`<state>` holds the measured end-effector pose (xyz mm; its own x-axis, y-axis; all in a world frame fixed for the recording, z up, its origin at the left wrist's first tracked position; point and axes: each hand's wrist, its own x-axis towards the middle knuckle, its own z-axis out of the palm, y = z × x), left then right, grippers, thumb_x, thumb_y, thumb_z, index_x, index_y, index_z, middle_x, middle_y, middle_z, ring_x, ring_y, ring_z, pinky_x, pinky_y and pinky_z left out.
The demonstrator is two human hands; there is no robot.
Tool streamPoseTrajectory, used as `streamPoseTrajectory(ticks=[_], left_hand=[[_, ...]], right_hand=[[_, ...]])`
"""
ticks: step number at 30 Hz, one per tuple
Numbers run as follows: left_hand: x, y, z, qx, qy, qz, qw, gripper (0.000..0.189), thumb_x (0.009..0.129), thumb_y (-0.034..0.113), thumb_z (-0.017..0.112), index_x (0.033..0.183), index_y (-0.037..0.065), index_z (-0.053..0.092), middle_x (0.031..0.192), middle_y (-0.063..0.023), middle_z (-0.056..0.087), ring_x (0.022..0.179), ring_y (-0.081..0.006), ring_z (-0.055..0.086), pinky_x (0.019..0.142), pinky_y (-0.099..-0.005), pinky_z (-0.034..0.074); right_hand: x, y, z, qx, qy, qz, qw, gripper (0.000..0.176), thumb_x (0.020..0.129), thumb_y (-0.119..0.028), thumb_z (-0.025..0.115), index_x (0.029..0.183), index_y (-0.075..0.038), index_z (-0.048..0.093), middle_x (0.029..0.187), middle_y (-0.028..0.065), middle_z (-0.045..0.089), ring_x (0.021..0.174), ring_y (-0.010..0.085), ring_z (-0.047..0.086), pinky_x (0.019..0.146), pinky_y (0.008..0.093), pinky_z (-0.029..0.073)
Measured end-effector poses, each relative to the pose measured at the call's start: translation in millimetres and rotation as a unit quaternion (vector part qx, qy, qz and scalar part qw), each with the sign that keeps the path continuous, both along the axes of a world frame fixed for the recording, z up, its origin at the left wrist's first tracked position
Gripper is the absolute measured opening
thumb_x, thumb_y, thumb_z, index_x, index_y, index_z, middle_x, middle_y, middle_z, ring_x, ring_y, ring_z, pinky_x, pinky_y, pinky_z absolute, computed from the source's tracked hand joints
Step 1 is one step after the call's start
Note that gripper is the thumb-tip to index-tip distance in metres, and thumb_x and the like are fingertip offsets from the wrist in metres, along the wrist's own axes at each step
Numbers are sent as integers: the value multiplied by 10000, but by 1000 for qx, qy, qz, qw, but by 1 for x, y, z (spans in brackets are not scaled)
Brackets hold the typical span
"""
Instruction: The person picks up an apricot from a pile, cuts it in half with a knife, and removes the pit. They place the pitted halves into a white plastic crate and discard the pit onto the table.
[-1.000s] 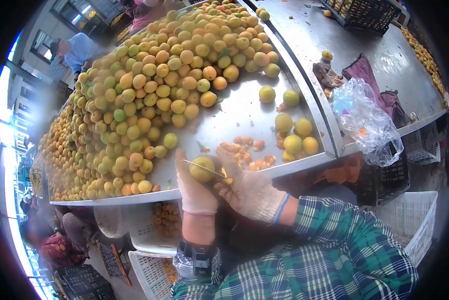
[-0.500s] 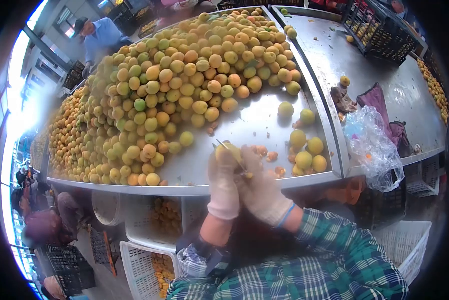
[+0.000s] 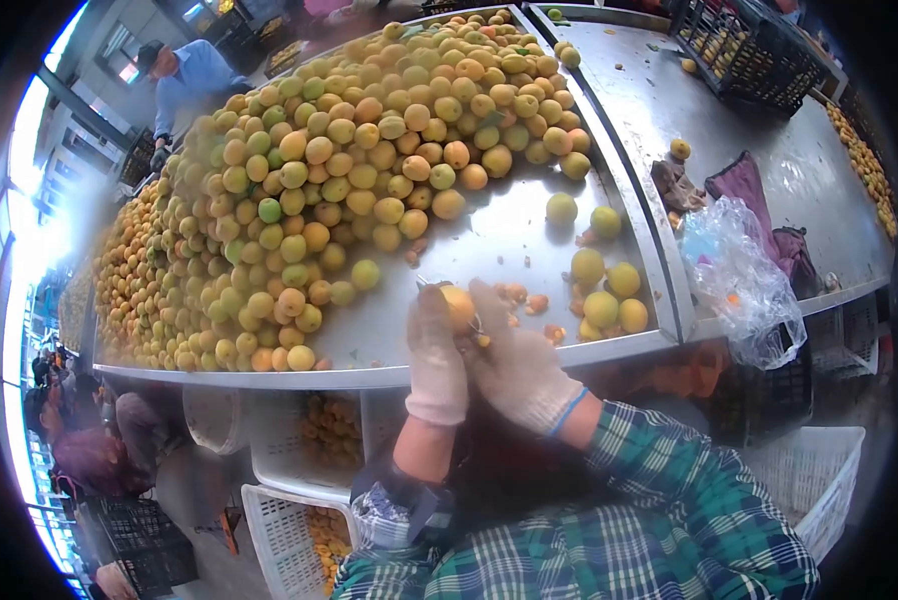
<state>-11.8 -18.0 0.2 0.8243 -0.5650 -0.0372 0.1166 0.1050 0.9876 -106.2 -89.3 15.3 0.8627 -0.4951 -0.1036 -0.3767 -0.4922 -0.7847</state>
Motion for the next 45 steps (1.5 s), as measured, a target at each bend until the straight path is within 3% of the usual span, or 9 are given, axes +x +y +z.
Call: streamPoseTrajectory(ticks=[8, 10, 15, 19, 25, 29, 34, 37, 45], left_hand=[[-8, -2, 28, 107, -109, -86, 984, 537, 955, 491, 515, 1156, -5, 477, 992, -71, 561, 884, -120, 553, 738, -269, 493], [-14, -4, 25, 51, -182, 14, 982, 673, 924, 625, 466, 1105, -16, 563, 928, -59, 602, 862, -112, 545, 768, -256, 463], [-16, 6, 31, -33, 74, -75, 994, 669, 905, 661, 458, 1038, 21, 598, 885, -42, 625, 784, -131, 597, 742, -280, 497], [-8, 10, 31, 64, -59, -93, 992, 666, 901, 653, 481, 962, 4, 619, 826, -34, 615, 730, -98, 561, 639, -245, 464], [-2, 11, 41, 170, -159, -91, 968, 391, 857, 291, 706, 1010, -62, 639, 827, -72, 666, 726, -112, 604, 643, -262, 495], [-14, 6, 46, 133, -159, -108, 972, 345, 853, 237, 706, 1019, -58, 638, 808, -57, 654, 718, -107, 596, 636, -256, 496], [-23, 2, 44, 75, -144, -88, 983, 303, 860, 190, 692, 1033, -52, 636, 771, -38, 629, 682, -97, 585, 601, -232, 481], [-21, 5, 48, 110, -113, -103, 982, 511, 864, 434, 698, 1036, -44, 637, 848, -15, 607, 737, -75, 512, 657, -221, 430], [-14, 7, 45, 164, -218, -119, 955, 475, 863, 400, 703, 968, -58, 641, 797, -32, 625, 730, -94, 554, 666, -242, 466]], right_hand=[[-3, -5, -20, -51, -140, -8, 989, 685, 915, -313, 523, 1467, -129, 162, 859, 250, 648, 756, 458, 627, 654, 560, 486], [-9, 1, -6, -52, -107, -10, 993, 692, 911, -312, 527, 1470, -129, 163, 888, 248, 648, 773, 452, 630, 662, 557, 490], [-11, 8, -8, -87, -54, -23, 994, 717, 901, -316, 540, 1484, -118, 173, 959, 223, 657, 807, 416, 649, 679, 541, 505], [-17, 1, 12, -62, 5, -7, 998, 729, 893, -310, 554, 1480, -108, 172, 974, 202, 667, 826, 380, 667, 679, 514, 519], [-20, 0, 23, -114, -19, -42, 992, 547, 820, -183, 607, 1305, -76, 377, 913, 191, 661, 846, 375, 668, 680, 491, 527], [-15, -5, 21, -131, -30, -62, 989, 322, 773, -149, 626, 1058, -59, 506, 911, 191, 657, 852, 374, 665, 685, 473, 532], [-11, -6, 2, -147, -59, -69, 985, 320, 777, -150, 621, 1063, -56, 513, 881, 184, 661, 825, 371, 669, 667, 474, 532], [-8, -9, 5, -150, -43, -58, 986, 296, 788, -154, 608, 1052, -49, 523, 869, 184, 664, 812, 367, 673, 662, 473, 533], [-14, -17, 10, -58, -35, 3, 998, 271, 797, -138, 573, 1055, -58, 586, 917, 199, 667, 917, 376, 651, 785, 470, 520]])
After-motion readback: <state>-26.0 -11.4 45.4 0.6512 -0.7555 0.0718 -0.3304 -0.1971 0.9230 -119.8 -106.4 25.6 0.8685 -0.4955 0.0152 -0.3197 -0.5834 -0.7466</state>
